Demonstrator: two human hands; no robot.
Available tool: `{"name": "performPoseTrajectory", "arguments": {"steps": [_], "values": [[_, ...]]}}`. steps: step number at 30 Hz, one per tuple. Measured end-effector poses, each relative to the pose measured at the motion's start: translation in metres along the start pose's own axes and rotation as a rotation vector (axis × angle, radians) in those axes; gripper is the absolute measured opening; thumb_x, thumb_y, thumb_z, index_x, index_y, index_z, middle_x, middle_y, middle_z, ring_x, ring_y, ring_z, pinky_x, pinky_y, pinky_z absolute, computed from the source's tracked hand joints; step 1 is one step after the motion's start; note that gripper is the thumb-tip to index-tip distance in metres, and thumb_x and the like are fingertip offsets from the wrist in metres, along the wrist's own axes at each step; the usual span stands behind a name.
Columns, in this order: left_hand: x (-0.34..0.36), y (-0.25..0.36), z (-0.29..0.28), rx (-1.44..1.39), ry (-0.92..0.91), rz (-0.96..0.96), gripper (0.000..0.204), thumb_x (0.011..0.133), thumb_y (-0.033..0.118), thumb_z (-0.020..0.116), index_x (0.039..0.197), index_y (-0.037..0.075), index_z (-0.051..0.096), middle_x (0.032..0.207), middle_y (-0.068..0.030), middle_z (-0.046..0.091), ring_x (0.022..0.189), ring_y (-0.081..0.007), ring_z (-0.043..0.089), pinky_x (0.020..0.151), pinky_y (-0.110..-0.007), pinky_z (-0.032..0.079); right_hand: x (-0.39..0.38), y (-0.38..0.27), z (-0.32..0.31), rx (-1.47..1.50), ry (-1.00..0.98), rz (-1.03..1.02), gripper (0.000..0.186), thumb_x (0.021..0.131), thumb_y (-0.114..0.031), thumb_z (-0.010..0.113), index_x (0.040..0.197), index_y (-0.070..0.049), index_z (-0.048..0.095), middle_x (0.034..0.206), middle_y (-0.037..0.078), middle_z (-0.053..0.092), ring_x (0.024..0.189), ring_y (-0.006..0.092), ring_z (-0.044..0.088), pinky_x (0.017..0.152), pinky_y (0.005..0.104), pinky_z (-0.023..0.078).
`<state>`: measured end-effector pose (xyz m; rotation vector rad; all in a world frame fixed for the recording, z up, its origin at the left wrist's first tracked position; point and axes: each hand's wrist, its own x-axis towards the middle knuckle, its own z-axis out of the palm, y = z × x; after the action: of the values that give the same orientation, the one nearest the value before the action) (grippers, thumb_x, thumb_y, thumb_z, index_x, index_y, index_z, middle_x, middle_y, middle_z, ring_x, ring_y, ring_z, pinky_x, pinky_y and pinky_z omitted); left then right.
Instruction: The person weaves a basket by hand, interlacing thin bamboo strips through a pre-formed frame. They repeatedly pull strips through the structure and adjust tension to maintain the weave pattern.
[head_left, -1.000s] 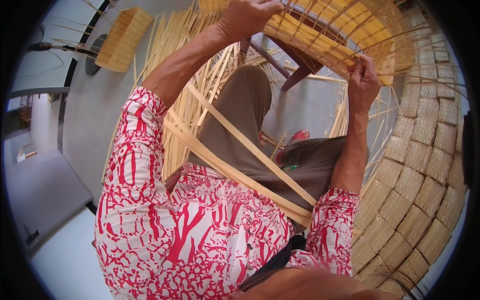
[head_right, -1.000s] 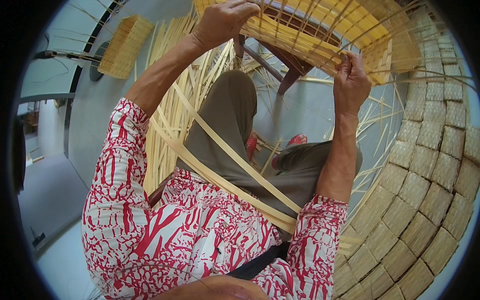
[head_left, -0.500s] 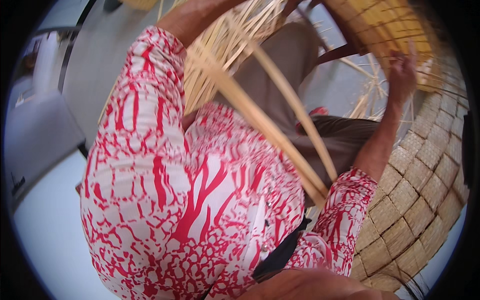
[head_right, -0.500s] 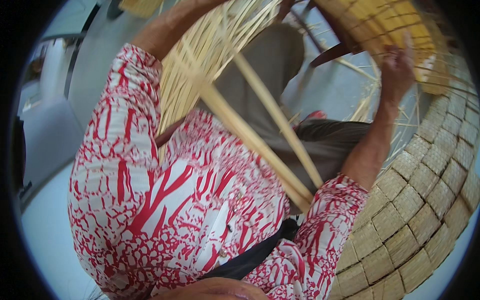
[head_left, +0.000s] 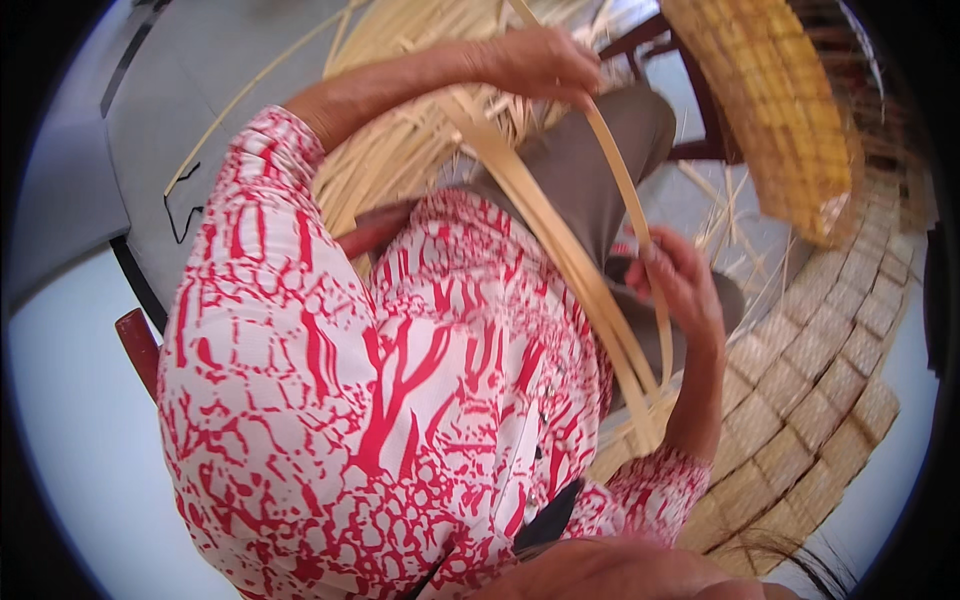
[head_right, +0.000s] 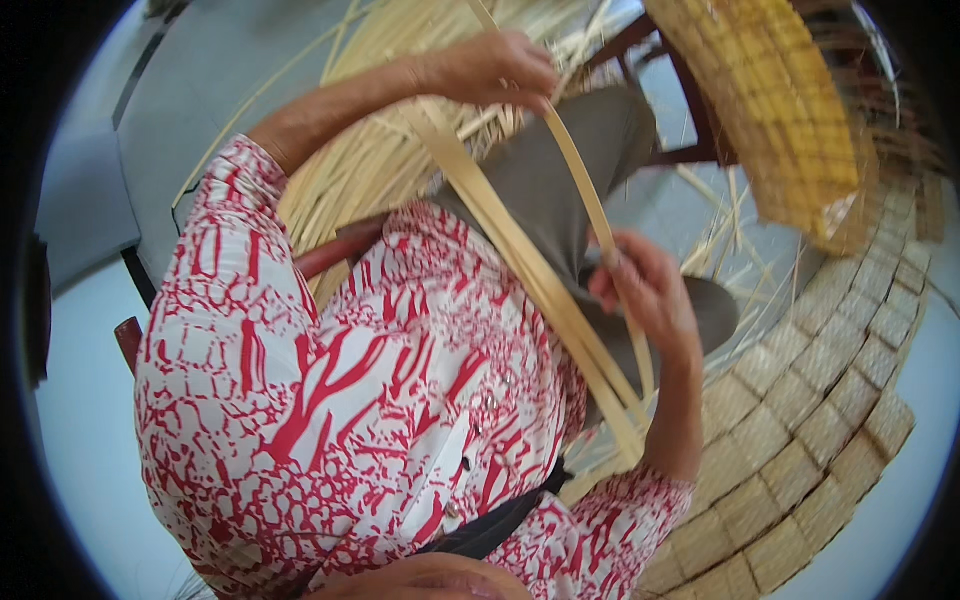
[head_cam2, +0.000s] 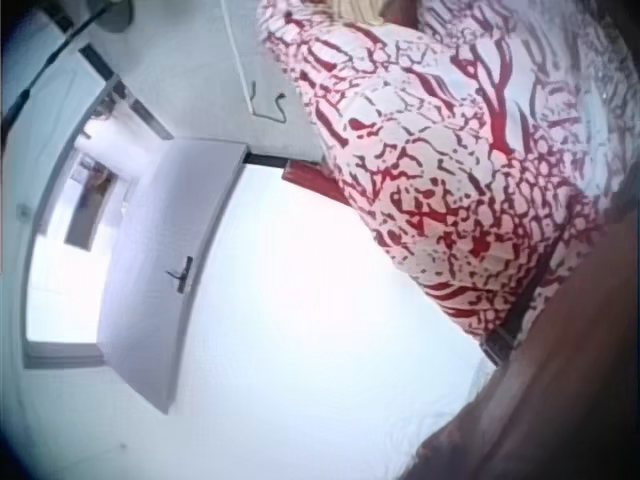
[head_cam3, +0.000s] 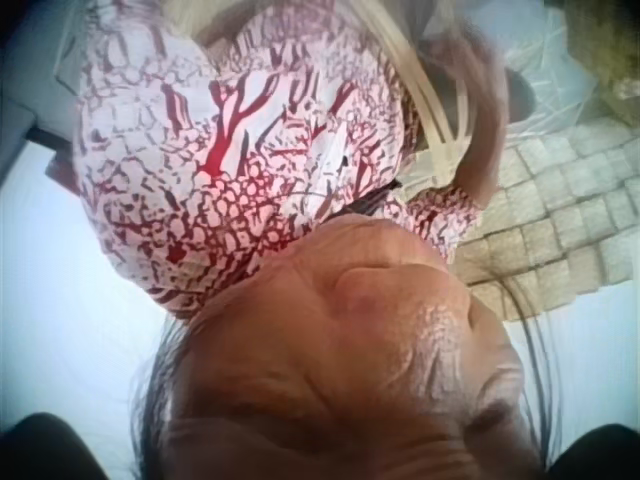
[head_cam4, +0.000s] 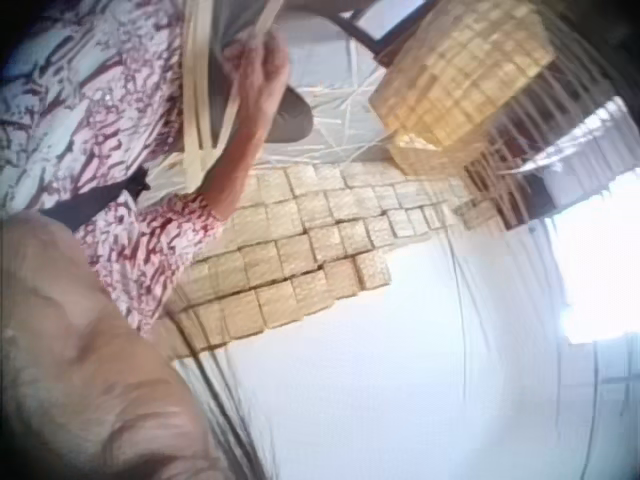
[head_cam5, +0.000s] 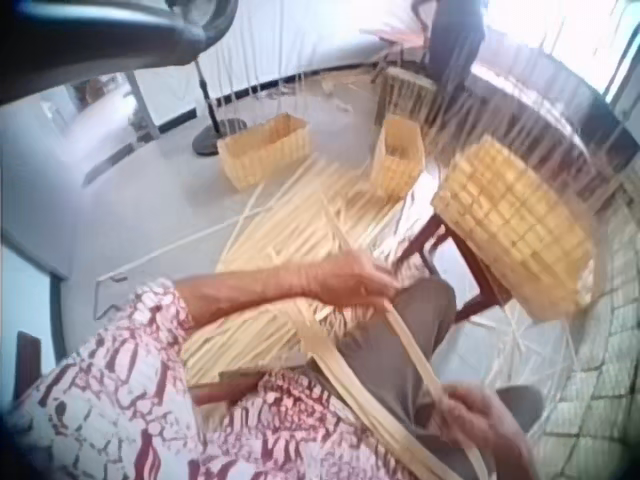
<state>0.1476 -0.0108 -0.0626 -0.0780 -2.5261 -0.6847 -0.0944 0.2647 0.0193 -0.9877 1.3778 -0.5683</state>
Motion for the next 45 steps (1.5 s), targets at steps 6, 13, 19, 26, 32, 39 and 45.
{"name": "performPoseTrajectory", "arguments": {"steps": [6, 13, 19, 26, 32, 39, 45], "values": [[0.057, 0.032, 0.017, 0.258, 0.112, 0.132, 0.036, 0.088, 0.042, 0.072, 0.078, 0.011, 0.056, 0.076, -0.0066, 0.057, 0.071, -0.0313, 0.064, 0.065, -0.043, 0.051, -0.044, 0.011, -0.039, -0.171, 0.294, 0.008, 0.016, 0.104, -0.013, 0.054, 0.11, -0.006, 0.067, 0.069, -0.003, 0.057, 0.057, 0.0027, 0.042, 0.05, 0.0193, 0.032], [0.092, 0.029, 0.015, 0.279, 0.059, 0.125, 0.032, 0.092, 0.036, 0.069, 0.078, 0.009, 0.062, 0.076, -0.0065, 0.062, 0.071, -0.0261, 0.065, 0.066, -0.04, 0.053, -0.117, 0.066, -0.1, -0.125, 0.458, 0.047, 0.017, 0.104, -0.014, 0.056, 0.112, -0.007, 0.069, 0.072, -0.001, 0.063, 0.06, 0.0022, 0.045, 0.053, 0.019, 0.035], [0.08, 0.013, -0.007, 0.301, 0.028, 0.006, 0.02, 0.097, 0.026, 0.065, 0.091, 0.007, 0.062, 0.081, -0.0086, 0.062, 0.075, -0.0305, 0.065, 0.063, -0.042, 0.051, -0.185, 0.079, -0.146, -0.216, 0.584, 0.06, 0.017, 0.104, -0.014, 0.057, 0.112, -0.005, 0.07, 0.078, -0.002, 0.066, 0.07, 0.0042, 0.06, 0.06, 0.0198, 0.044], [0.14, 0.046, 0.038, 0.243, 0.088, 0.014, 0.022, 0.098, 0.028, 0.065, 0.088, 0.008, 0.061, 0.079, -0.0069, 0.063, 0.074, -0.0294, 0.066, 0.062, -0.042, 0.052, -0.126, 0.017, -0.124, -0.239, 0.442, -0.004, 0.025, 0.105, -0.021, 0.058, 0.115, 0.0, 0.066, 0.079, 0.001, 0.065, 0.068, 0.0067, 0.06, 0.059, 0.0225, 0.046], [0.204, 0.049, 0.051, 0.127, 0.261, 0.054, 0.023, 0.096, 0.03, 0.068, 0.098, 0.008, 0.065, 0.09, -0.0091, 0.067, 0.078, -0.0298, 0.068, 0.067, -0.041, 0.056, -0.14, 0.026, -0.132, -0.264, 0.567, 0.028, 0.022, 0.108, -0.019, 0.052, 0.105, -0.006, 0.069, 0.067, -0.004, 0.055, 0.058, 0.0031, 0.047, 0.05, 0.0217, 0.033], [0.266, 0.018, 0.028, -0.584, 0.509, -0.184, 0.024, 0.096, 0.025, 0.072, 0.113, 0.009, 0.065, 0.098, -0.0053, 0.067, 0.083, -0.0181, 0.066, 0.071, -0.033, 0.054, -0.155, 0.088, -0.138, -0.178, 0.671, 0.027, 0.02, 0.107, -0.023, 0.055, 0.105, -0.009, 0.069, 0.064, -0.006, 0.054, 0.055, 0.0021, 0.039, 0.049, 0.0209, 0.031], [0.306, 0.069, -0.038, -0.765, 0.283, -0.022, 0.037, 0.095, 0.016, 0.073, 0.126, 0.001, 0.058, 0.104, -0.0055, 0.066, 0.087, -0.0085, 0.062, 0.074, -0.023, 0.053, -0.151, 0.118, -0.134, -0.106, 0.734, 0.013, 0.02, 0.107, -0.023, 0.055, 0.108, -0.008, 0.07, 0.064, -0.006, 0.054, 0.056, 0.0022, 0.039, 0.05, 0.0213, 0.032]]}}
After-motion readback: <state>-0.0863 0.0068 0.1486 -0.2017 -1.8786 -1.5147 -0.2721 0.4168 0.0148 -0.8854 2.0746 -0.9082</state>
